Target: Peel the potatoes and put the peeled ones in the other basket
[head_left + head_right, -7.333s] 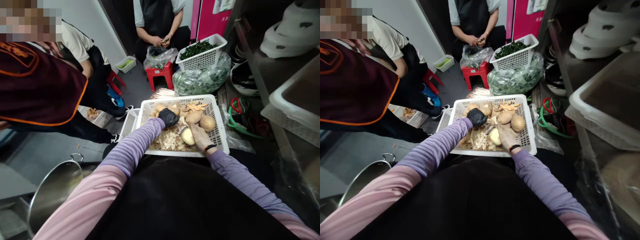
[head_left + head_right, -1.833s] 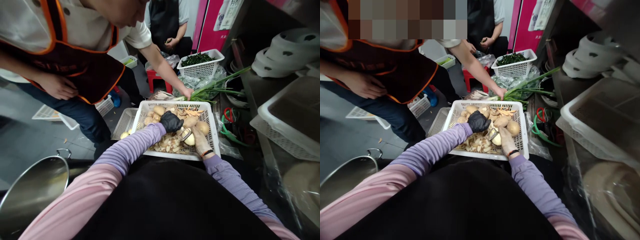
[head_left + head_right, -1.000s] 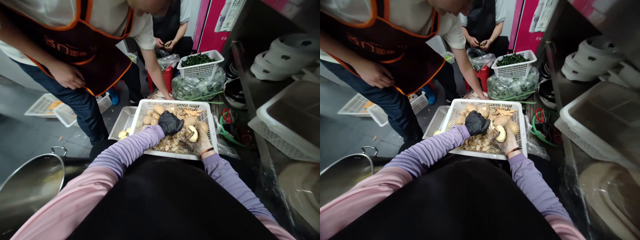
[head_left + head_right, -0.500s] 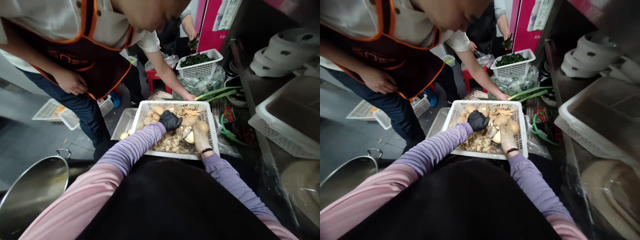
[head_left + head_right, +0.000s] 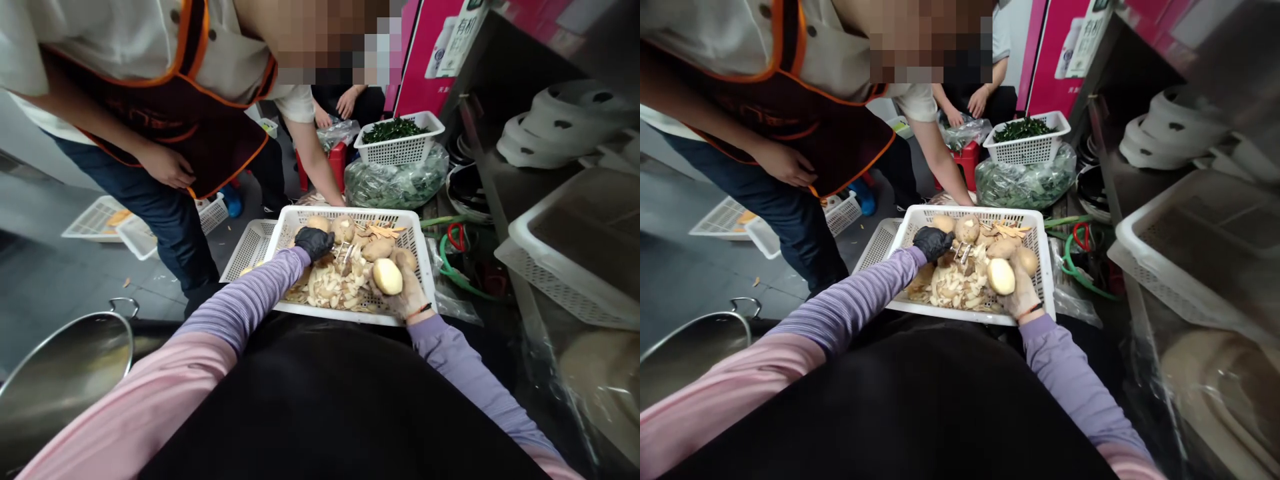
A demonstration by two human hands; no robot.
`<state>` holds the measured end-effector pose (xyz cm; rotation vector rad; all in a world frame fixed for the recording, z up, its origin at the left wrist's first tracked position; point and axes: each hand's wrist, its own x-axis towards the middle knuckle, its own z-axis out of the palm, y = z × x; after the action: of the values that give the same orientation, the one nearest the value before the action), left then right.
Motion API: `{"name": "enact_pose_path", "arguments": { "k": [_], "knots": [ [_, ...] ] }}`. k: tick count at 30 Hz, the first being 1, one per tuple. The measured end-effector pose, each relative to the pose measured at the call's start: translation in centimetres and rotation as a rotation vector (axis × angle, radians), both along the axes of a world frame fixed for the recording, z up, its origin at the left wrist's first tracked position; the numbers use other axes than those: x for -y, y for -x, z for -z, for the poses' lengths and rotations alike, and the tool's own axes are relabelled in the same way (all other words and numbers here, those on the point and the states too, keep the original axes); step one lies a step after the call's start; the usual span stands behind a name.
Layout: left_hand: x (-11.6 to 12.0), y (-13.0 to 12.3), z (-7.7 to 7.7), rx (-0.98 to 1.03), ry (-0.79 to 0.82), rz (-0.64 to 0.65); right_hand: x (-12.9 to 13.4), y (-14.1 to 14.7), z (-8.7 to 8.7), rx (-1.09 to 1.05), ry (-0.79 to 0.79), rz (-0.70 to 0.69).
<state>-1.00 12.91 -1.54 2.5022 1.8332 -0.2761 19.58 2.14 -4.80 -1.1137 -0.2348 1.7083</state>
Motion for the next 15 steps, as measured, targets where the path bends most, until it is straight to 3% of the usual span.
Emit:
{"name": "enact_pose_path", "arguments": {
  "k": [5,9,12,13,15],
  "knots": [
    [2.0,-1.8,-1.0,0.084,-0.109,0.223,-0.8,0.7,-0.7,-0.23,0.183,0.062],
    [3.4,-3.8,-1.7,0.143,-0.175,0.36,-0.9,1.0,-0.9,-0.224,0.245,0.128],
    [2.9,-4.3,-1.3,0.174,-0.183,0.485,-0.5,1.4,-1.3,-0.171,0.213,0.092],
    [2.5,-4.2,-1.0,0.159,-0.174,0.475,-0.4,1.5,-1.5,-0.16,0.2,0.072],
    [1.4,-3.6,-0.7,0.095,-0.165,0.334,0.0,1.8,-2.0,-0.148,0.194,0.045]
  ]
}}
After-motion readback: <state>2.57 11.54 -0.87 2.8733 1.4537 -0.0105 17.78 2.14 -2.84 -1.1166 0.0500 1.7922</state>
